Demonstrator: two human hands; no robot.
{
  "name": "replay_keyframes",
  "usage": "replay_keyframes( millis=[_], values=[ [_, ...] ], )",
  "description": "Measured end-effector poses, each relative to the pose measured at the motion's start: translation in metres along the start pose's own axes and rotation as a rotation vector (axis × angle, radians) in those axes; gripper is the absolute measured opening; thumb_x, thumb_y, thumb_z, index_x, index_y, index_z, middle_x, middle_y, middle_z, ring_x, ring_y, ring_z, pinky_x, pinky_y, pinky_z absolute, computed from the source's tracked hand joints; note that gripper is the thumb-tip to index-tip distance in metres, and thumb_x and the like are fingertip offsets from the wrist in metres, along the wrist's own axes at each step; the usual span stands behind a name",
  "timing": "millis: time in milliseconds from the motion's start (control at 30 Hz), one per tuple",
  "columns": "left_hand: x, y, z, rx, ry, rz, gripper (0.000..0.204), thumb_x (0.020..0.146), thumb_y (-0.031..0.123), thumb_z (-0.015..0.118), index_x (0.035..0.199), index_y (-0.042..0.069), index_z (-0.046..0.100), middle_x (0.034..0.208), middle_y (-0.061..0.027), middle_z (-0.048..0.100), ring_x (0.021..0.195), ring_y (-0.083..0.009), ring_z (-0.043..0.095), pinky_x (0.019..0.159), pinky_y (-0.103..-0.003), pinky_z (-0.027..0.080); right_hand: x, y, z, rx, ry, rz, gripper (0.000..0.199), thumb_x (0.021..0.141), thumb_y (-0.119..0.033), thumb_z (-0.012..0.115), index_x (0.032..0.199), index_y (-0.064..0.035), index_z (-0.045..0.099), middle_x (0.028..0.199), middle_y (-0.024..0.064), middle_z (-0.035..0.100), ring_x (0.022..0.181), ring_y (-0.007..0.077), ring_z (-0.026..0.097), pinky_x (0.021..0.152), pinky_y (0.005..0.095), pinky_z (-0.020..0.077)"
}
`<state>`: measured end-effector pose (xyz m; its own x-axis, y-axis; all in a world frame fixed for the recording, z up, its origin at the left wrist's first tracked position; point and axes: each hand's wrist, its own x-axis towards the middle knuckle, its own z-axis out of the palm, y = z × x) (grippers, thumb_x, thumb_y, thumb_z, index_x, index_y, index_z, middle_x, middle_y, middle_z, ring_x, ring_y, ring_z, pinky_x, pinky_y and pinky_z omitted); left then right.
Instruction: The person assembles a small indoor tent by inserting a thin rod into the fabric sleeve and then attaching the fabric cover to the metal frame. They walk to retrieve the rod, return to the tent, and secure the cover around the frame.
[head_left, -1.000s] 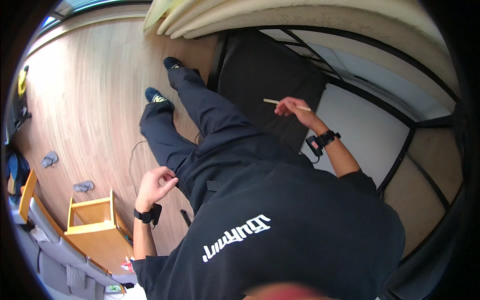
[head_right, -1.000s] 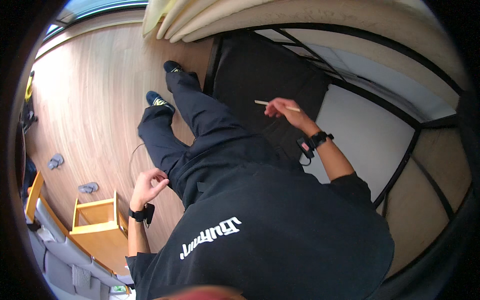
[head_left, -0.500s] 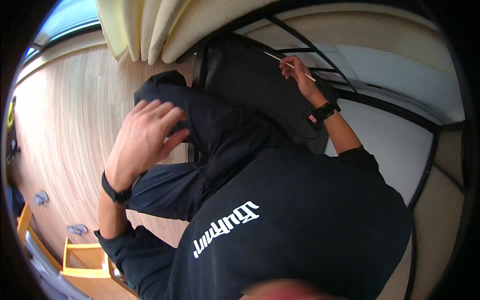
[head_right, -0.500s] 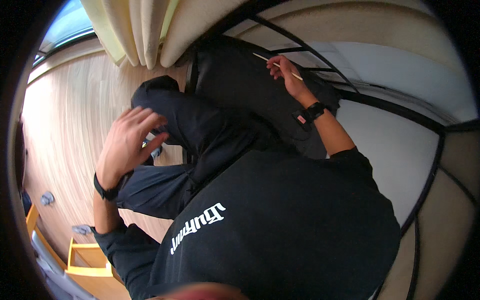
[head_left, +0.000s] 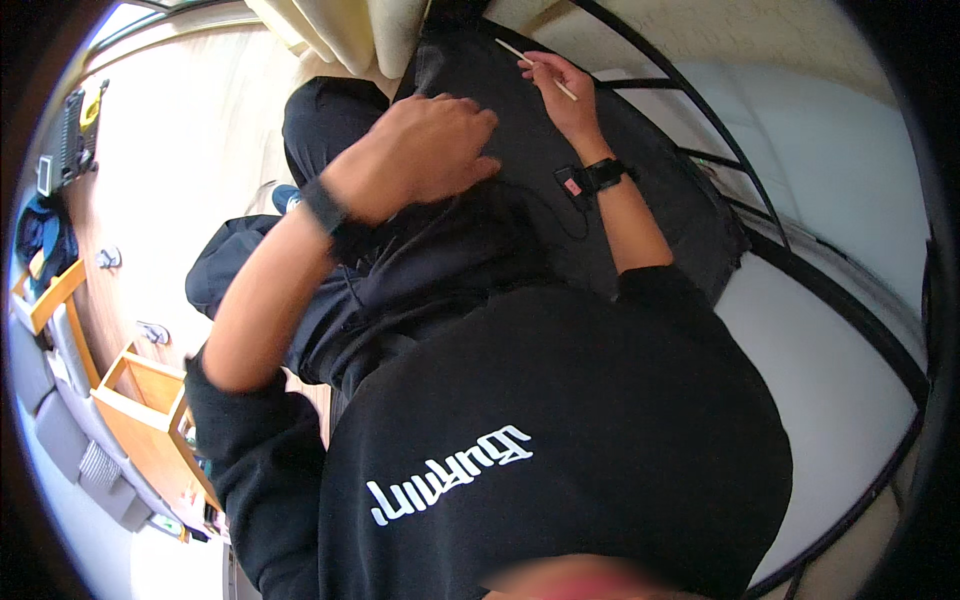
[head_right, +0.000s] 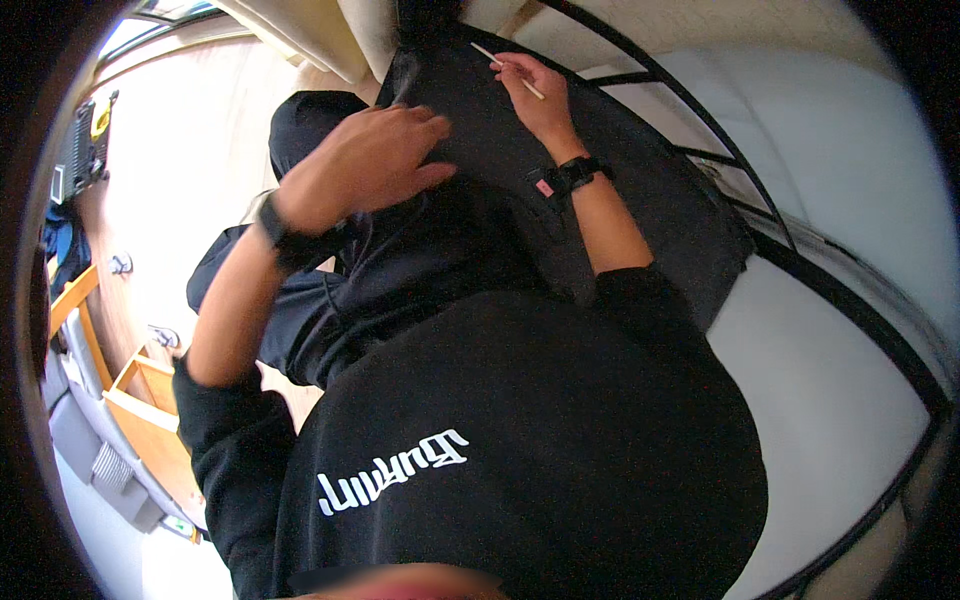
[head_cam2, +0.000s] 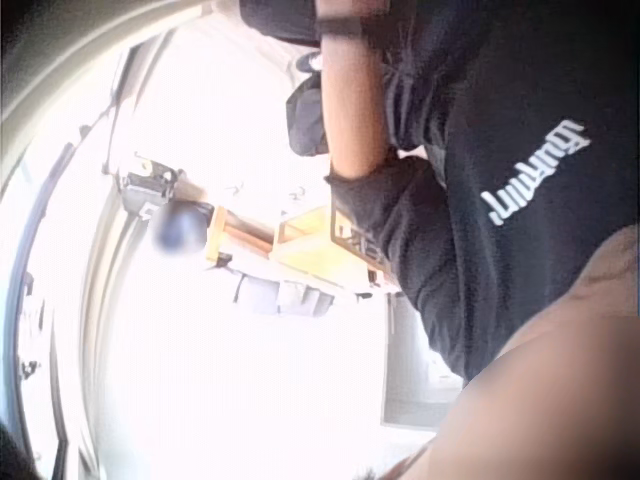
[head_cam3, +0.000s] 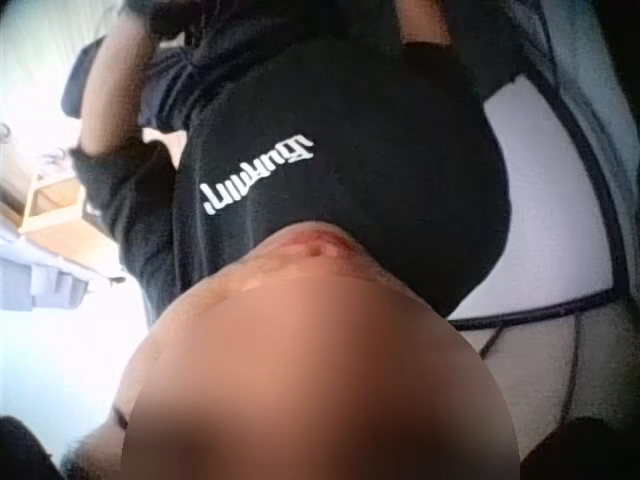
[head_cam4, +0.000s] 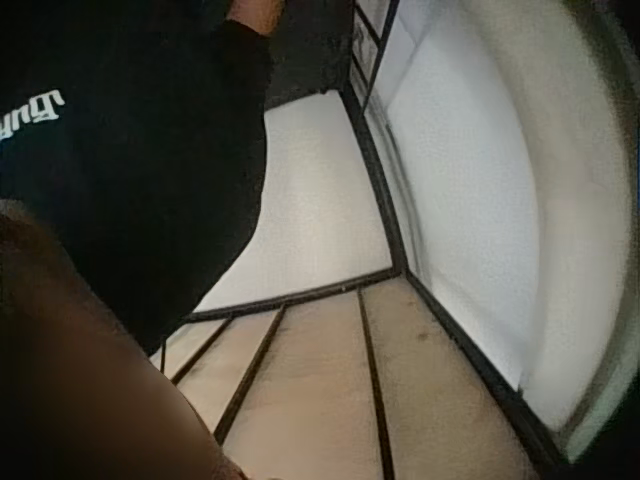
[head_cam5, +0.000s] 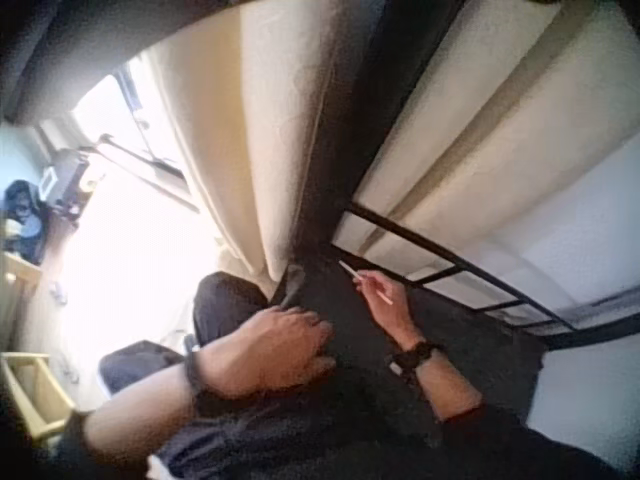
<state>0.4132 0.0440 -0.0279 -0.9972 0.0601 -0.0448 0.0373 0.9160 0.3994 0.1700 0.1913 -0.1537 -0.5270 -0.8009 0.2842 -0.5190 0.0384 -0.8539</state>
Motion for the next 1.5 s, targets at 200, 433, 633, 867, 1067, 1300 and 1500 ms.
replay_keyframes(
  millis=[200,433,633,867,1067,1300,1500],
  values=[
    [0.073,-0.079,0.119,0.24,0.108,-0.333,0.066,0.092,0.044,0.072,0.138,-0.001,0.056,0.15,-0.0279,0.049,0.133,-0.0451,0.053,0.104,-0.053,0.051,0.036,0.018,0.065,0.026,-0.003,0.011,0.028,0.105,-0.021,0.062,0.123,-0.0024,0.072,0.11,0.0125,0.079,0.098,0.0194,0.077,0.085,0.0321,0.0597],
    [0.071,-0.129,0.12,0.044,-0.004,-0.433,0.071,0.092,0.047,0.071,0.149,0.008,0.051,0.161,-0.0313,0.034,0.143,-0.052,0.041,0.117,-0.057,0.04,0.077,0.017,0.098,-0.08,-0.037,0.05,0.026,0.105,-0.02,0.061,0.121,-0.0031,0.072,0.105,0.0142,0.079,0.091,0.0239,0.078,0.079,0.0326,0.0597],
    [0.068,-0.165,0.089,-0.185,0.002,-0.368,0.063,0.091,0.047,0.07,0.136,0.004,0.064,0.149,-0.0261,0.051,0.135,-0.045,0.053,0.108,-0.052,0.05,0.095,0.017,0.112,-0.083,-0.063,0.052,0.028,0.107,-0.024,0.059,0.119,-0.0035,0.073,0.102,0.013,0.079,0.092,0.0257,0.078,0.079,0.0355,0.0594],
    [0.072,-0.187,0.096,0.032,-0.041,-0.27,0.064,0.093,0.045,0.067,0.14,0.002,0.059,0.143,-0.025,0.057,0.135,-0.0473,0.052,0.113,-0.054,0.046,0.098,0.028,0.119,-0.199,-0.124,0.067,0.027,0.107,-0.026,0.06,0.116,-0.0051,0.075,0.097,0.0121,0.079,0.088,0.0236,0.077,0.077,0.0348,0.0586],
    [0.083,-0.213,0.104,0.172,-0.055,-0.287,0.054,0.096,0.038,0.064,0.138,0.005,0.059,0.141,-0.0202,0.059,0.124,-0.0414,0.063,0.098,-0.055,0.057,0.1,0.015,0.117,-0.131,0.03,0.089,0.03,0.109,-0.03,0.058,0.108,-0.0063,0.077,0.087,0.0068,0.079,0.074,0.0182,0.073,0.069,0.0334,0.0568],
    [0.087,-0.21,0.106,0.136,0.04,-0.236,0.046,0.096,0.032,0.064,0.132,0.004,0.061,0.134,-0.0192,0.063,0.107,-0.0414,0.071,0.09,-0.052,0.061,0.064,0.004,0.08,-0.195,0.019,0.179,0.036,0.111,-0.031,0.053,0.107,-0.0046,0.077,0.085,0.0057,0.078,0.072,0.0142,0.072,0.067,0.0295,0.0571],
    [0.092,-0.214,0.108,0.14,-0.009,-0.201,0.045,0.094,0.031,0.066,0.129,0.002,0.061,0.132,-0.0189,0.063,0.099,-0.0413,0.073,0.084,-0.051,0.062,0.072,0.029,0.106,-0.125,-0.014,0.173,0.033,0.111,-0.028,0.055,0.115,-0.003,0.076,0.092,0.0052,0.078,0.079,0.0097,0.069,0.071,0.0262,0.0557]
  ],
)
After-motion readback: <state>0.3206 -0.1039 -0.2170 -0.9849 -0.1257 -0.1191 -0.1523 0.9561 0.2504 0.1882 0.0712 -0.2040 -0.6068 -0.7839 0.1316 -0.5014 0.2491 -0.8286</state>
